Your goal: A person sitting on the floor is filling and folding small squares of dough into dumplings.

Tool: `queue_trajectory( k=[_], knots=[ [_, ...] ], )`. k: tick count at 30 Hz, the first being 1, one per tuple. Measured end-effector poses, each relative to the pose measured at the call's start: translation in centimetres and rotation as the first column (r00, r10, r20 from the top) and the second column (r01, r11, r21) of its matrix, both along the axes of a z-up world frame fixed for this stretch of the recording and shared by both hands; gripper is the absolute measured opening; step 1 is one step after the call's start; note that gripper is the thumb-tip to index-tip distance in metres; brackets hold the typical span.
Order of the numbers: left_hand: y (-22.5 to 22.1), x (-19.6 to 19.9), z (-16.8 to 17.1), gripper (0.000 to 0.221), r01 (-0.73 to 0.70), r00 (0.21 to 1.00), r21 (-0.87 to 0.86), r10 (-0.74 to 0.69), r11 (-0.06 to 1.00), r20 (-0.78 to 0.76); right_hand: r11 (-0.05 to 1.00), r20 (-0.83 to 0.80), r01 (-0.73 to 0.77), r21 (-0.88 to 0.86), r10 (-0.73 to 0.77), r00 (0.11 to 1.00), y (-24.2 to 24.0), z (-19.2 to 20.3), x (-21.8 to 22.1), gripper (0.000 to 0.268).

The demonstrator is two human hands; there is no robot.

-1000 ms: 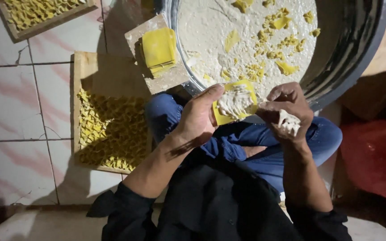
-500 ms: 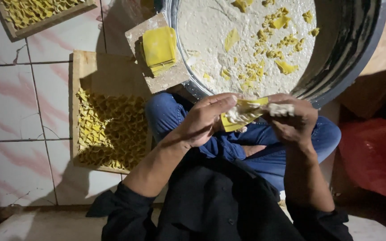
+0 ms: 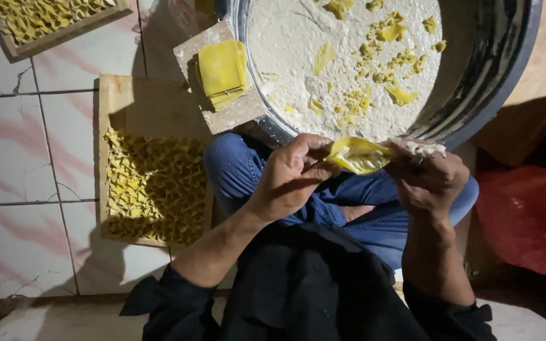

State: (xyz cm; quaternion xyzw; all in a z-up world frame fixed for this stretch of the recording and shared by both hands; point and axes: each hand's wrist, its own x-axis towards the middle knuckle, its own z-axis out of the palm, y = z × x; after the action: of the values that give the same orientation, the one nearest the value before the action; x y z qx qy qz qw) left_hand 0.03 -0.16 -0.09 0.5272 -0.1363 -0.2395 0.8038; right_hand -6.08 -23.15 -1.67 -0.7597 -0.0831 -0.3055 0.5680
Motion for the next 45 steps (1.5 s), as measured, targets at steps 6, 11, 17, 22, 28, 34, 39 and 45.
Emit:
queue_trajectory(
  k=[6,11,17,22,28,34,39,45],
  knots=[
    [0.9,0.6,0.5,0.075,0.203,0.973,-0.214,-0.173,0.955,0.149,0.999,-0.048,-0.02,0.043,0.022,0.999,-0.5,-1.7,-2.3,0.027],
    [0.2,1.1,1.1,0.026,0.047,0.874,0.262,-0.166,0.964,0.457,0.976,0.052,-0.182,0.122,0.177,0.983,1.3,0.0,-0.9,0.026],
    [-0.2,1.0,0.4,0.016,-0.113,0.79,0.368,-0.142,0.923,0.597,0.974,-0.016,-0.193,0.12,0.196,0.98,2.3,0.7,-0.2,0.016],
    [-0.3,1.2,0.1,0.009,-0.196,0.741,0.323,-0.076,0.926,0.667,0.996,-0.266,-0.054,0.07,0.071,0.961,2.3,0.7,-1.5,0.052],
    [0.0,0.1,-4.2,0.02,-0.266,0.71,0.278,-0.007,0.923,0.705,0.994,-0.509,-0.036,0.101,0.083,0.857,2.4,-0.6,-2.1,0.055],
    [1.2,-0.5,-7.7,0.051,-0.381,0.394,0.375,-0.218,0.845,0.893,0.998,-0.57,-0.063,-0.014,0.044,0.821,4.2,0.0,-0.8,0.051],
    [4.4,1.8,-6.2,0.026,-0.434,0.48,0.197,0.041,0.879,0.876,0.983,-0.531,-0.058,0.177,0.145,0.835,7.6,1.6,0.4,0.058],
    [17.0,6.4,-15.6,0.029,-0.674,0.739,0.394,0.553,0.625,0.385,0.999,-0.436,0.017,0.029,-0.003,0.9,2.0,-7.4,-0.1,0.044]
  ],
)
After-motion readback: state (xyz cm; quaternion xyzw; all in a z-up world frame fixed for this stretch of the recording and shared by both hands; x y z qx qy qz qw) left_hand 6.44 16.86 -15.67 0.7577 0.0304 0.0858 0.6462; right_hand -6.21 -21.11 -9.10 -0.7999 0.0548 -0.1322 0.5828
